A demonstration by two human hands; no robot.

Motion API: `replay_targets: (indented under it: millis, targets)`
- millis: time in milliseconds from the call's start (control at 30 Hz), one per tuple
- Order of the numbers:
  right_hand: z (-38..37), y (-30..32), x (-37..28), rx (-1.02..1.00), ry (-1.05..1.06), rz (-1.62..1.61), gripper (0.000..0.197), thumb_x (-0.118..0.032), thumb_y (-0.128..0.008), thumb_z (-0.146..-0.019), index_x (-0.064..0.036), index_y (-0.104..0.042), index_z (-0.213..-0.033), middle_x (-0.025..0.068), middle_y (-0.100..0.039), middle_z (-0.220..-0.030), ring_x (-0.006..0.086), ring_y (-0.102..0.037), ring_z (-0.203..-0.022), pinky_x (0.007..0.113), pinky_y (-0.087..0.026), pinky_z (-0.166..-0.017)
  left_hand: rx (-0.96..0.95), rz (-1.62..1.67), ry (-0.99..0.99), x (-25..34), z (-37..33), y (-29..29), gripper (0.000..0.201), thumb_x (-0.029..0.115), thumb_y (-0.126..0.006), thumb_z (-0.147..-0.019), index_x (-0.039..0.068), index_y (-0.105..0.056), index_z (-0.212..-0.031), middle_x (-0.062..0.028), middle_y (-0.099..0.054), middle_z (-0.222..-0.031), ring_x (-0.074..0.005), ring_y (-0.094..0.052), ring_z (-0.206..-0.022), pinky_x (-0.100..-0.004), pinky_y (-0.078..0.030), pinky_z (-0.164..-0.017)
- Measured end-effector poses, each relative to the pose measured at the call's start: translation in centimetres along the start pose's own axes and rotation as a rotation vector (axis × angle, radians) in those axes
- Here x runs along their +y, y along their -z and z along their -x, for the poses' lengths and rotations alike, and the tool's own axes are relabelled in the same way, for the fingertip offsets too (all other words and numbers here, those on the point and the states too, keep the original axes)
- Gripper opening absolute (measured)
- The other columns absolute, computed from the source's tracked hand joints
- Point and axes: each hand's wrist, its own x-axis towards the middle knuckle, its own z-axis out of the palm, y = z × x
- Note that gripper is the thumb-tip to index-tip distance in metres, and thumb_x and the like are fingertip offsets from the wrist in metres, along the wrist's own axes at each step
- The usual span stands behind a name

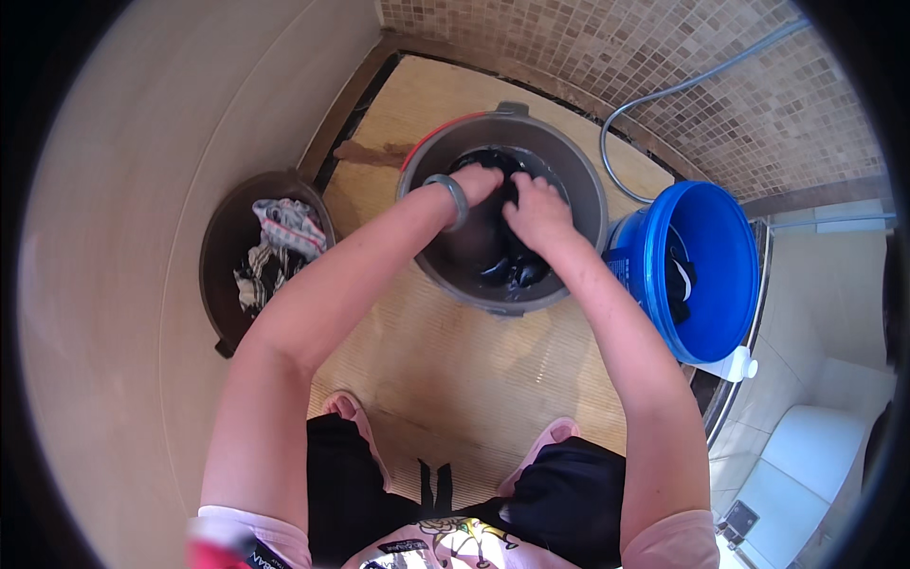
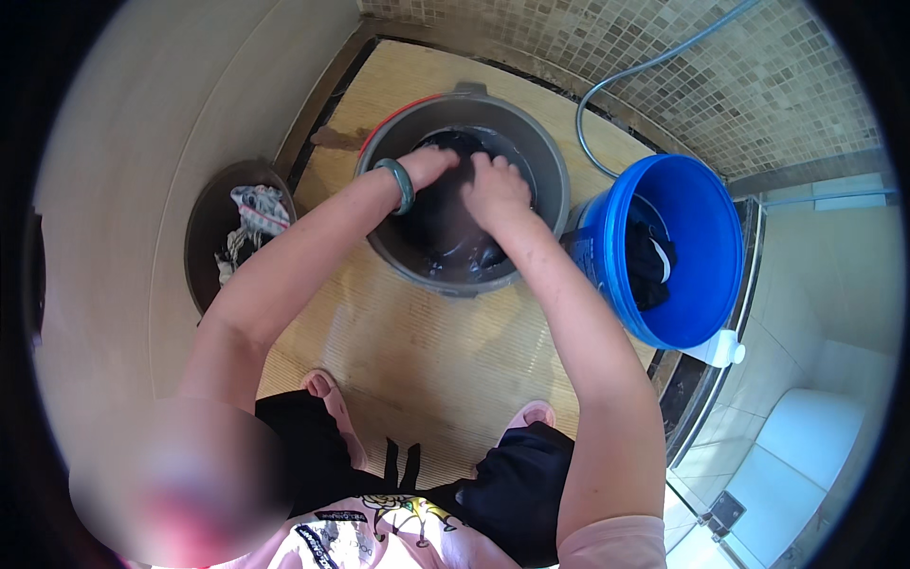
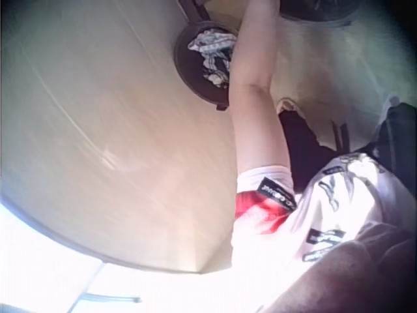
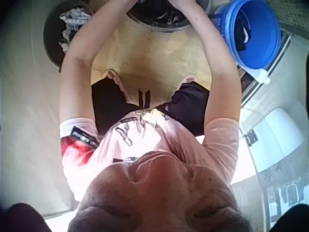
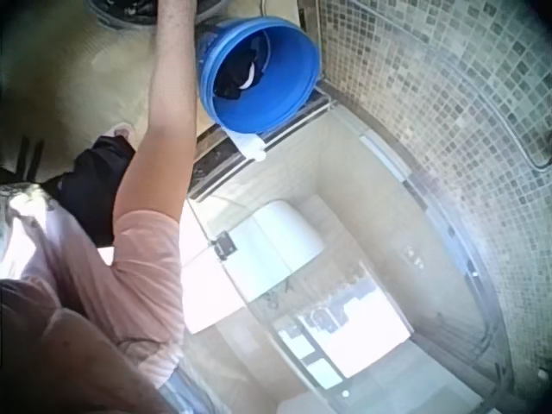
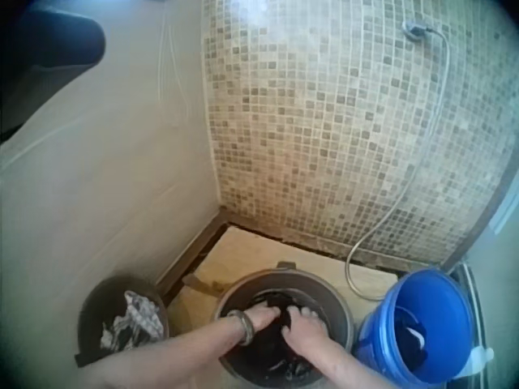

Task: The person washes clothes by hand in a bucket of water, repeatedly submerging, agitating, and wringing garments. They transfer some items between buckets and continue scrubbing and rinsing throughout the clip.

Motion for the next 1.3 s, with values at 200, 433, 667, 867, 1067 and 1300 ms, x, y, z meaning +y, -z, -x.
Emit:
replay_targets:
  millis: [200, 433, 667, 867, 1067, 1300]
  targets:
    - [-1.9, -2.5, -0.7, -0.274, -0.013, 0.012, 0.040, -0.025, -0.056, -0.079, -0.0065, -0.051, -0.114, 0.0208, -0.054, -0.111, 0.0361, -0.054, -0.102, 0.044, -0.044, -0.087, -0.044, -0.557, 0.009, -7.2, -6.0, -2.8, 0.044, 0.030, -0.044, -0.086, -0.003, -0.053, -0.115, -0.0250, -0.053, -0.116, -0.0336, -0.052, -0.109, -0.0367, -0.041, -0.091]
    - [-4.6, -4.8, 2.4, -0.164, -0.103, -0.007, 0.023, -0.017, -0.054, -0.079, -0.0037, -0.064, -0.095, 0.0205, -0.063, -0.091, 0.0341, -0.061, -0.089, 0.042, -0.049, -0.077, -0.086, -0.767, -0.054, -4.9, -7.9, -4.2, 0.037, 0.029, -0.046, -0.085, 0.003, -0.061, -0.106, -0.0197, -0.055, -0.115, -0.0298, -0.054, -0.107, -0.0368, -0.043, -0.089]
    - [0.2, -2.6, -1.3, 0.238, -0.343, -0.683, 0.035, -0.022, -0.058, -0.078, -0.0037, -0.056, -0.108, 0.0204, -0.056, -0.108, 0.0362, -0.056, -0.096, 0.039, -0.046, -0.083, 0.058, 0.547, 0.444, -3.4, -3.3, -2.3, 0.045, 0.042, -0.047, -0.088, 0.005, -0.057, -0.112, -0.0115, -0.060, -0.111, -0.0293, -0.055, -0.103, -0.0366, -0.043, -0.089]
    - [2.7, -0.3, -10.5, 0.458, -0.170, -0.831, 0.022, -0.026, -0.054, -0.081, -0.0064, -0.061, -0.086, 0.0174, -0.061, -0.087, 0.0358, -0.059, -0.081, 0.041, -0.048, -0.074, -0.857, 1.199, 0.051, -10.1, -3.8, 2.6, 0.035, 0.040, -0.048, -0.088, 0.009, -0.059, -0.099, -0.0097, -0.063, -0.097, -0.0233, -0.057, -0.092, -0.0377, -0.046, -0.083]
    - [1.6, -2.3, -4.3, 0.322, -0.583, -0.551, 0.033, -0.034, -0.044, -0.084, -0.0061, -0.062, -0.084, 0.0213, -0.062, -0.086, 0.0379, -0.060, -0.082, 0.045, -0.048, -0.076, -0.195, 0.727, 0.514, -6.7, -2.1, -3.6, 0.040, 0.042, -0.041, -0.089, 0.009, -0.060, -0.102, -0.0089, -0.063, -0.101, -0.0263, -0.058, -0.094, -0.0382, -0.046, -0.084]
    - [1.7, -2.1, -3.7, 0.271, -0.500, -0.431, 0.032, -0.034, -0.044, -0.086, -0.0063, -0.061, -0.088, 0.0174, -0.062, -0.087, 0.0365, -0.061, -0.080, 0.047, -0.048, -0.072, -0.286, 0.876, 0.571, -4.8, -1.5, -2.2, 0.041, 0.047, -0.050, -0.083, 0.012, -0.061, -0.102, -0.0079, -0.063, -0.101, -0.0271, -0.057, -0.095, -0.0437, -0.041, -0.091]
